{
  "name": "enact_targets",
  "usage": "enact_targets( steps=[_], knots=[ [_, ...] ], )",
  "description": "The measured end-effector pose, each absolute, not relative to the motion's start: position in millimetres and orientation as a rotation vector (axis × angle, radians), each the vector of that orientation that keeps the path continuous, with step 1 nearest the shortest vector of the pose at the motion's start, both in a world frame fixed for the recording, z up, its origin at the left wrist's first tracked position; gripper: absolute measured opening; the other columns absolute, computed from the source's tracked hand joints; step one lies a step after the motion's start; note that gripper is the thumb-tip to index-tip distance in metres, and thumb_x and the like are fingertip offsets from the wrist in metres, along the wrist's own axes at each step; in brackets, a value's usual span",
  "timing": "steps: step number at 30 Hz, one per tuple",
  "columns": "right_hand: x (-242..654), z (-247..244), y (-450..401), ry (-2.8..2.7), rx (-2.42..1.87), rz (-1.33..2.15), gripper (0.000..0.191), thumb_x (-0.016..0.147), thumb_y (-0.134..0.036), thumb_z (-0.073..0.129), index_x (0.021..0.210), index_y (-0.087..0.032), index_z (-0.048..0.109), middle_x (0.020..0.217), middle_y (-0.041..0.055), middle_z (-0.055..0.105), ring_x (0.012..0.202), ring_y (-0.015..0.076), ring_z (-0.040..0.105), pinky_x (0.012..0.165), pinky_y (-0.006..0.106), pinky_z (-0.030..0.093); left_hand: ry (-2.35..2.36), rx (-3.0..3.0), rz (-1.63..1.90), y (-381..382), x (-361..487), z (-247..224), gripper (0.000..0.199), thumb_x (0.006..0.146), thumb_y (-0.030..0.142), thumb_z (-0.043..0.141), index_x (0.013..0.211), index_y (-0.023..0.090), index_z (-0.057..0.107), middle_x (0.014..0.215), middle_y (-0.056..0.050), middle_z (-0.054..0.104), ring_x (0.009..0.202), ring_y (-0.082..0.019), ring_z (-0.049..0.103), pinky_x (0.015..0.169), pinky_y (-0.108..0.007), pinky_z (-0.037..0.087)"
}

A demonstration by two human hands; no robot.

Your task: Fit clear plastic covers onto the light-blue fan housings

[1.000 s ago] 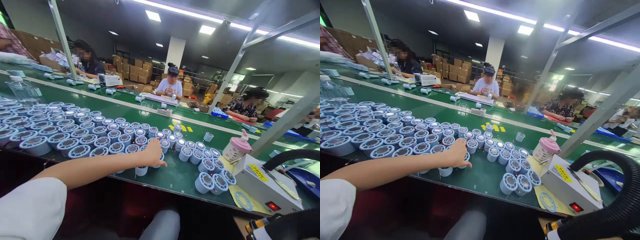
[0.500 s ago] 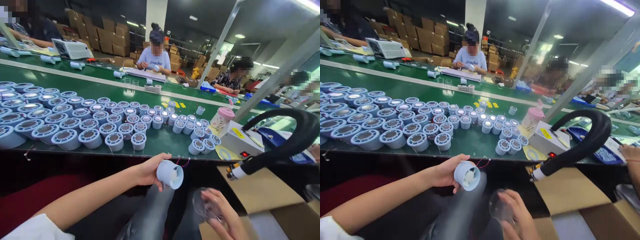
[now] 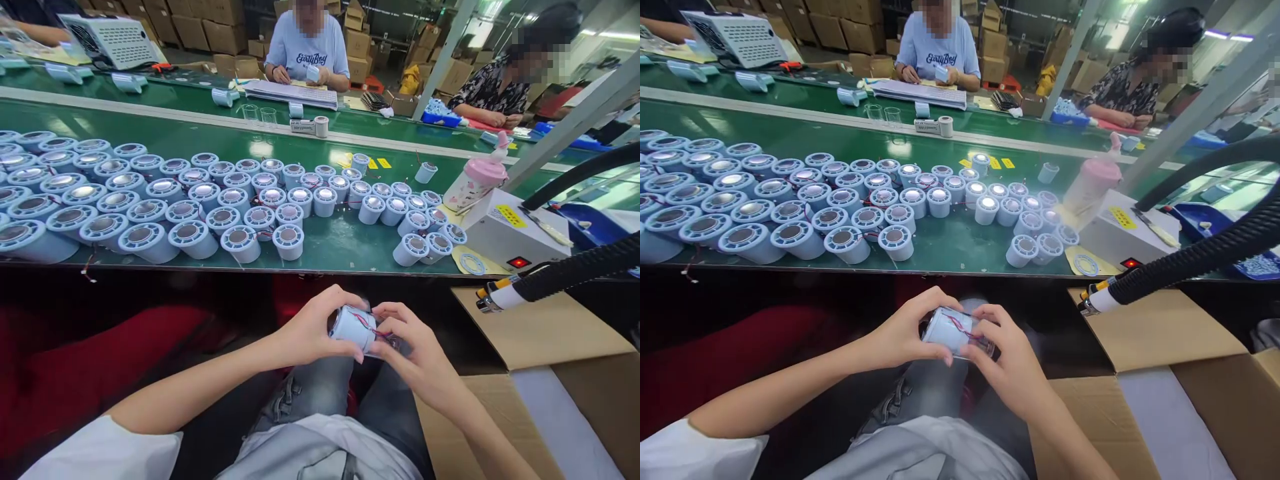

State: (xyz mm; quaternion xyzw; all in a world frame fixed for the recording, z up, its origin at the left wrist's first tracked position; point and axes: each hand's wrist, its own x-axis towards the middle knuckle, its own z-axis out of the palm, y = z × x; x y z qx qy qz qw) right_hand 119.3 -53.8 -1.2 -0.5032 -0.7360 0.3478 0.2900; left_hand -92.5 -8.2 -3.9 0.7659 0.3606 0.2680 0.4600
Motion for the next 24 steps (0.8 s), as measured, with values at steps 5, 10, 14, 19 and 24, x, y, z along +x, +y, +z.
enact_targets(
  steps=[5, 10, 14, 19, 24],
  knots=[
    [123.5, 2.1, -48.6, -1.600, -1.353, 1.169, 0.030, 0.084, -0.034, 0.062, 0.058, -0.019, 0.063, 0.099, 0.0067, 0.062, 0.095, 0.0207, 0.060, 0.076, 0.029, 0.048, 0.763, 1.931, 0.711, -4.8, -89.3, -22.6, 0.064, 0.058, 0.041, 0.084, 0.116, 0.024, 0.063, 0.113, -0.008, 0.053, 0.108, -0.025, 0.053, 0.097, -0.041, 0.043],
    [134.4, -1.8, -41.5, -1.315, -1.219, 1.405, 0.024, 0.078, -0.036, 0.070, 0.058, -0.022, 0.068, 0.100, 0.0059, 0.069, 0.097, 0.0227, 0.064, 0.073, 0.030, 0.054, 0.664, 1.591, 0.608, -13.2, -85.5, -21.7, 0.068, 0.068, 0.029, 0.078, 0.130, 0.023, 0.051, 0.123, -0.009, 0.058, 0.108, -0.024, 0.059, 0.089, -0.035, 0.050],
    [138.2, -2.9, -50.8, -1.699, -1.161, 1.130, 0.034, 0.069, -0.027, 0.080, 0.101, -0.031, 0.071, 0.127, 0.0045, 0.062, 0.119, 0.0250, 0.056, 0.100, 0.037, 0.046, 0.714, 1.294, 0.600, -19.3, -86.0, -15.0, 0.072, 0.068, 0.027, 0.077, 0.132, 0.019, 0.045, 0.119, -0.011, 0.060, 0.097, -0.021, 0.064, 0.083, -0.034, 0.053],
    [139.7, -4.8, -65.7, -1.886, -1.161, 0.954, 0.038, 0.076, -0.023, 0.074, 0.111, -0.032, 0.062, 0.131, 0.0020, 0.060, 0.118, 0.0201, 0.057, 0.098, 0.031, 0.048, 0.721, 1.374, 0.539, -20.9, -90.3, -8.2, 0.074, 0.068, 0.032, 0.078, 0.134, 0.022, 0.046, 0.113, -0.008, 0.063, 0.089, -0.019, 0.065, 0.076, -0.030, 0.053],
    [139.2, -1.6, -69.1, -1.715, -1.164, 1.256, 0.037, 0.079, -0.025, 0.073, 0.111, -0.033, 0.058, 0.129, -0.0001, 0.059, 0.110, 0.0162, 0.061, 0.091, 0.024, 0.053, 0.671, 1.492, 0.613, -22.8, -91.4, -4.3, 0.075, 0.066, 0.027, 0.081, 0.133, 0.024, 0.050, 0.131, -0.009, 0.056, 0.112, -0.024, 0.059, 0.092, -0.032, 0.049]
  ],
)
